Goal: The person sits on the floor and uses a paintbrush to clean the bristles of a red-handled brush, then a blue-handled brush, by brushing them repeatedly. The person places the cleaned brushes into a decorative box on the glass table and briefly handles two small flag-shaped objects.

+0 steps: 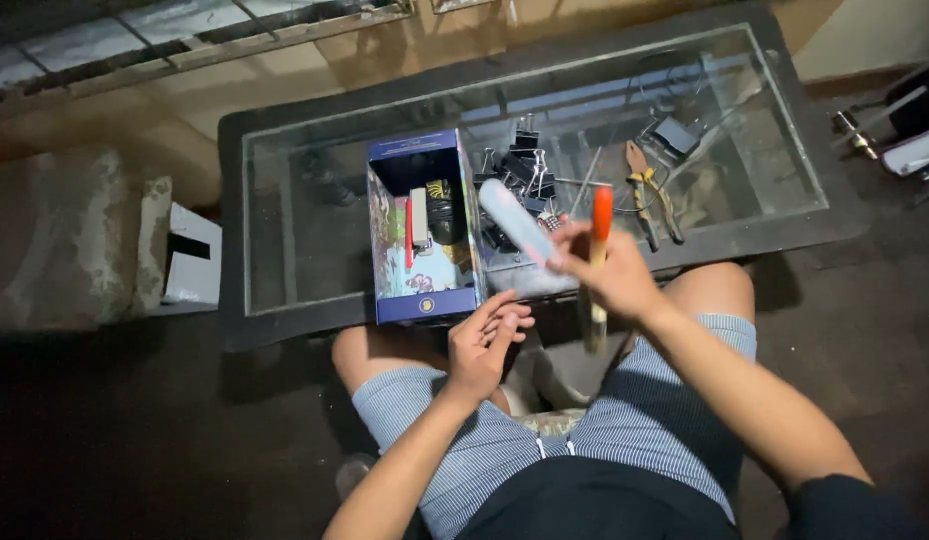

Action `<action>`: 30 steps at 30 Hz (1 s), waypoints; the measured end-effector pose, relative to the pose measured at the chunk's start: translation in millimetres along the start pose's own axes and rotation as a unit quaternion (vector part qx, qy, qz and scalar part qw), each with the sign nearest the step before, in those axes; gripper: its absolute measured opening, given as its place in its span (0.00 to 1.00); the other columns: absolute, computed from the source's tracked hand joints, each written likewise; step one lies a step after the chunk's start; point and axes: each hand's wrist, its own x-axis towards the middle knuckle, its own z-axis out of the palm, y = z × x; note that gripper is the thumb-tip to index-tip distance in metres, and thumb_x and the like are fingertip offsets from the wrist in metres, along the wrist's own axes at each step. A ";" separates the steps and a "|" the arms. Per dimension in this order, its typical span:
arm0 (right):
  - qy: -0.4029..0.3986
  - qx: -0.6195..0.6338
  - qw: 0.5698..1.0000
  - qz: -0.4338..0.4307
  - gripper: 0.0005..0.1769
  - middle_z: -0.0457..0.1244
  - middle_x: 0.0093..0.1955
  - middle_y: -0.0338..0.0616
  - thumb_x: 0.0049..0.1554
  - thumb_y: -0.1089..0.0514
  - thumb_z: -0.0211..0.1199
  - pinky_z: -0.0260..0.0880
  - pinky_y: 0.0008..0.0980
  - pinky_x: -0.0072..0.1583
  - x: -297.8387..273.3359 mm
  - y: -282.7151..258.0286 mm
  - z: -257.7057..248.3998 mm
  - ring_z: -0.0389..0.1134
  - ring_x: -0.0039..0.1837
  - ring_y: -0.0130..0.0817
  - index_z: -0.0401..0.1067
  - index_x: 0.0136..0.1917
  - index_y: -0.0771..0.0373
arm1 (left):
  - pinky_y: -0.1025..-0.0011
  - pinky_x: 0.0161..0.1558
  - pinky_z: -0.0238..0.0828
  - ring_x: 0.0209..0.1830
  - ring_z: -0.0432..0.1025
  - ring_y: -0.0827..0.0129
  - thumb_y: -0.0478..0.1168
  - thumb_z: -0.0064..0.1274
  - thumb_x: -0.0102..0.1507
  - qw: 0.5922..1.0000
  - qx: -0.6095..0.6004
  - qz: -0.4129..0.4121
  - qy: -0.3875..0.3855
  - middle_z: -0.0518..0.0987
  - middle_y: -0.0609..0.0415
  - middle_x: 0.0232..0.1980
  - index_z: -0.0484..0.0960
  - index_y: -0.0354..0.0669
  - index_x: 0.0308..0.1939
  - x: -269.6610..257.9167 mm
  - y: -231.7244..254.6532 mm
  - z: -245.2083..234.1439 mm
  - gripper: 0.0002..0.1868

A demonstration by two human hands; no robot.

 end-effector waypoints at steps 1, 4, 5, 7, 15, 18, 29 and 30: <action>-0.004 0.000 1.000 -0.001 0.19 0.69 0.41 0.42 0.51 0.62 0.75 0.67 0.26 0.56 -11.3 7.1 7.6 0.67 0.47 0.27 0.77 0.56 0.66 | 0.67 0.37 0.83 0.42 0.83 0.55 0.36 0.50 0.70 1.000 0.001 0.001 0.003 0.86 0.36 0.44 0.78 0.25 0.56 -1.7 -8.5 -2.2 0.15; -0.053 -0.019 0.998 -0.001 0.18 0.72 0.42 0.43 0.51 0.64 0.75 0.70 0.30 0.56 -44.8 20.9 31.4 0.70 0.46 0.27 0.80 0.55 0.64 | 0.62 0.44 0.82 0.48 0.78 0.63 0.39 0.52 0.70 0.995 -0.060 -0.078 0.009 0.83 0.38 0.51 0.74 0.27 0.64 -7.8 -25.3 -7.4 0.22; -0.057 -0.035 0.998 0.009 0.19 0.73 0.42 0.42 0.51 0.62 0.76 0.70 0.30 0.56 -53.7 18.2 39.5 0.70 0.46 0.26 0.79 0.56 0.62 | 0.64 0.43 0.82 0.49 0.77 0.67 0.38 0.53 0.69 0.994 -0.053 -0.091 0.020 0.84 0.40 0.49 0.77 0.30 0.62 -8.2 -24.3 -7.3 0.19; -0.061 -0.054 0.997 0.017 0.21 0.74 0.42 0.42 0.50 0.60 0.77 0.69 0.30 0.56 -61.9 18.3 43.8 0.70 0.46 0.25 0.79 0.58 0.61 | 0.66 0.43 0.82 0.49 0.77 0.70 0.37 0.54 0.69 0.993 -0.047 -0.102 0.031 0.86 0.43 0.48 0.80 0.33 0.60 -5.6 -22.7 -4.7 0.17; 0.068 -0.005 0.997 -0.026 0.17 0.70 0.41 0.46 0.65 0.51 0.59 0.68 0.30 0.59 -67.6 40.5 -5.5 0.70 0.48 0.29 0.78 0.56 0.66 | 0.71 0.37 0.83 0.40 0.82 0.66 0.37 0.54 0.69 0.973 -0.108 -0.202 0.026 0.85 0.40 0.43 0.80 0.32 0.59 -17.1 -19.9 10.7 0.16; 0.061 -0.040 0.985 -0.155 0.33 0.71 0.51 0.57 0.68 0.39 0.41 0.65 0.36 0.62 -66.8 30.8 -26.1 0.70 0.57 0.43 0.77 0.49 0.66 | 0.71 0.34 0.83 0.40 0.82 0.65 0.37 0.54 0.69 0.974 -0.076 -0.215 -0.015 0.85 0.40 0.43 0.79 0.30 0.60 -20.2 -38.6 10.2 0.17; 0.051 0.039 0.980 -0.190 0.41 0.72 0.43 0.55 0.64 0.27 0.42 0.68 0.25 0.41 -70.6 48.5 -21.5 0.71 0.38 0.32 0.75 0.34 0.63 | 0.72 0.37 0.82 0.38 0.76 0.74 0.41 0.56 0.69 0.963 0.003 -0.263 -0.058 0.83 0.47 0.39 0.78 0.35 0.64 -16.4 -55.5 10.6 0.21; 0.046 0.035 0.979 -0.193 0.35 0.71 0.46 0.56 0.62 0.32 0.53 0.66 0.23 0.36 -71.5 41.8 -21.2 0.68 0.35 0.28 0.74 0.33 0.64 | 0.73 0.39 0.82 0.37 0.75 0.74 0.42 0.55 0.70 0.962 0.012 -0.268 -0.060 0.83 0.48 0.36 0.77 0.37 0.66 -13.9 -51.4 11.5 0.22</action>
